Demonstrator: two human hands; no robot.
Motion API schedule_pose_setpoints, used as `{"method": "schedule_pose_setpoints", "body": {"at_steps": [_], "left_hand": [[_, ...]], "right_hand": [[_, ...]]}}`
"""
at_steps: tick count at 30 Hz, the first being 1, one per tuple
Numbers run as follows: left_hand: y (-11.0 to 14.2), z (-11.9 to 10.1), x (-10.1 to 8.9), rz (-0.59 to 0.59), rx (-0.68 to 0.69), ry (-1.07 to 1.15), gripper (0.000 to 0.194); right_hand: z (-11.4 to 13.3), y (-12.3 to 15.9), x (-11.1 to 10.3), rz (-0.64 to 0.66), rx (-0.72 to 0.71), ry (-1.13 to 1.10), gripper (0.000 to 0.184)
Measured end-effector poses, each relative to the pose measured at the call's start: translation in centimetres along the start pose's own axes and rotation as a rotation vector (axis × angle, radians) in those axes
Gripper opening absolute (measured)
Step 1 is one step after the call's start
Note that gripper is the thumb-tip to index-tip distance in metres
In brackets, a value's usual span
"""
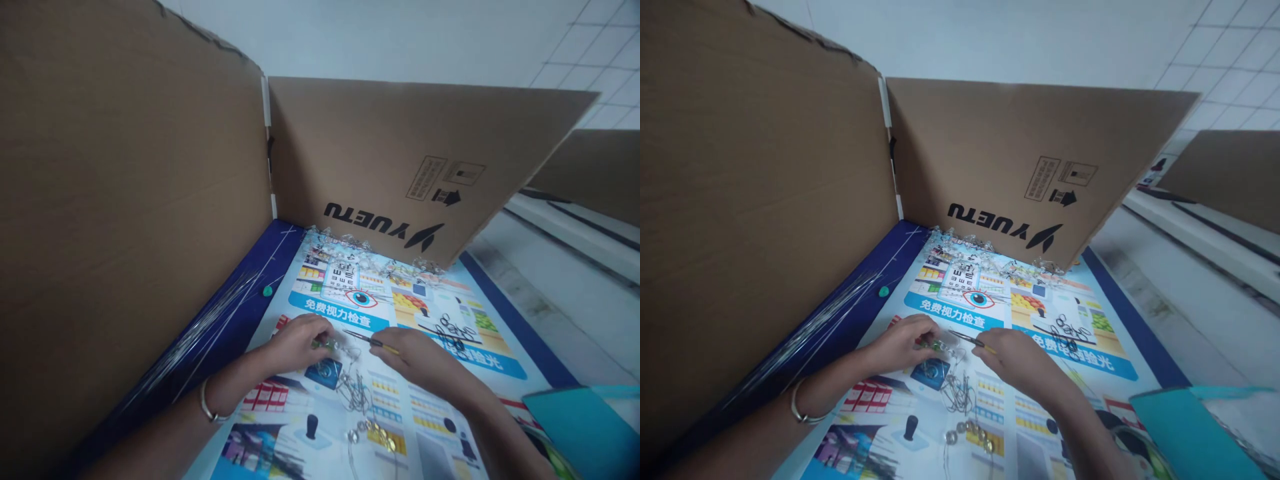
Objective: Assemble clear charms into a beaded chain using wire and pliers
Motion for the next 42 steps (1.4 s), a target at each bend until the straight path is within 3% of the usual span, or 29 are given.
{"method": "schedule_pose_setpoints", "body": {"at_steps": [16,24,34,42], "left_hand": [[0.2,0.2,1.1,0.063,0.098,-0.092,0.031],[0.2,0.9,1.8,0.061,0.073,-0.098,0.034],[0.3,1.0,1.5,0.028,0.045,-0.065,0.025],[0.3,0.1,0.4,-0.092,0.085,-0.150,0.022]], "right_hand": [[-0.9,0.2,0.2,0.025,0.042,-0.006,0.035],[-1.1,-0.1,0.7,0.023,0.032,-0.021,0.034],[-0.5,-0.3,1.3,0.078,0.057,0.029,0.033],[-0.4,-0.5,1.6,0.064,0.077,-0.082,0.033]]}}
Point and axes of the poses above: each hand's wrist, its own y-axis away from the middle knuckle, its own x-axis out of the palm, z = x × y, the point moved 8 cm from there along -y, towards the middle knuckle, and after that the axes turned 4 degrees about -z, right-handed, at the moved point
